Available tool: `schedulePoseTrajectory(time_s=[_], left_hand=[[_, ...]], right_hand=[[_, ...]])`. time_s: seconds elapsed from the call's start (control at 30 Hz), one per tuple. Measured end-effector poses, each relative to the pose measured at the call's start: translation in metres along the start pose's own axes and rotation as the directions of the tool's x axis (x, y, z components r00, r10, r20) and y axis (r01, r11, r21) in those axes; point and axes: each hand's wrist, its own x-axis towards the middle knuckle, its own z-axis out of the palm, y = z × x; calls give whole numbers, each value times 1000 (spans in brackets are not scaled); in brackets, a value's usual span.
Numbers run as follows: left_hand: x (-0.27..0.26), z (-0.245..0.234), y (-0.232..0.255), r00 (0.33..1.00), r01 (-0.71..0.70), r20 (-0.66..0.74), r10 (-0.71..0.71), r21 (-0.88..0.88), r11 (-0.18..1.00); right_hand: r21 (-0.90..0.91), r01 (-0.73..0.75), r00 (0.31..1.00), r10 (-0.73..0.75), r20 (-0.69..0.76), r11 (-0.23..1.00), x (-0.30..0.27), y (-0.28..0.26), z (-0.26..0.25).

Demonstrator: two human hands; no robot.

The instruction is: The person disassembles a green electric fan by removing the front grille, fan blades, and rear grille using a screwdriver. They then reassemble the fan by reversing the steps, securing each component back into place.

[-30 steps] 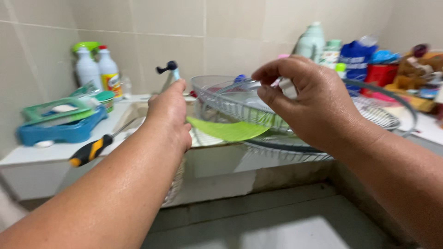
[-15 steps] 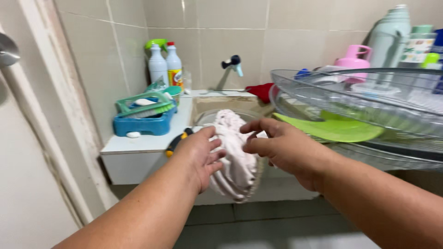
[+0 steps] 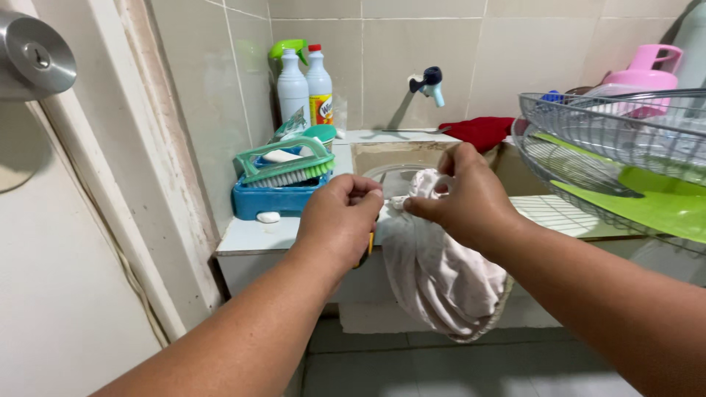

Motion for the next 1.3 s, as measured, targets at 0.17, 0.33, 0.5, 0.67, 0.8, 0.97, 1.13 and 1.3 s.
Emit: schedulePoseTrajectory(time_s=[0.17, 0.33, 0.5, 0.67, 0.8, 0.97, 1.13, 1.3], left_hand=[[6, -13, 0, 984, -127, -42, 174, 518, 846], [-4, -7, -4, 990, 5, 94, -105, 722, 692], [-7, -3, -5, 998, -38, 67, -13, 713, 700], [-6, 19, 7, 923, -353, 110, 370, 628, 693], [-11, 51, 17, 643, -704, 70, 763, 447, 552], [-35, 113, 34, 534, -839, 73, 842, 164, 518], [-82, 168, 53, 484, -865, 131, 865, -79, 496], [-133, 214, 76, 474, -827, 211, 855, -226, 514]], right_hand=[[-247, 296, 955, -295, 45, 923, 9, 6, 34], [-421, 326, 930, -209, 301, 846, 8, 25, 49], [-452, 363, 931, -294, 219, 814, -4, 27, 45], [-413, 339, 940, -319, 119, 845, -25, 15, 26], [-260, 328, 944, -328, 42, 908, -52, 12, -7], [-121, 96, 995, -100, -27, 988, -101, 23, -66], [-90, 24, 987, -38, -158, 996, -158, 36, -124], [-192, -43, 958, -14, -287, 980, -217, 50, -180]])
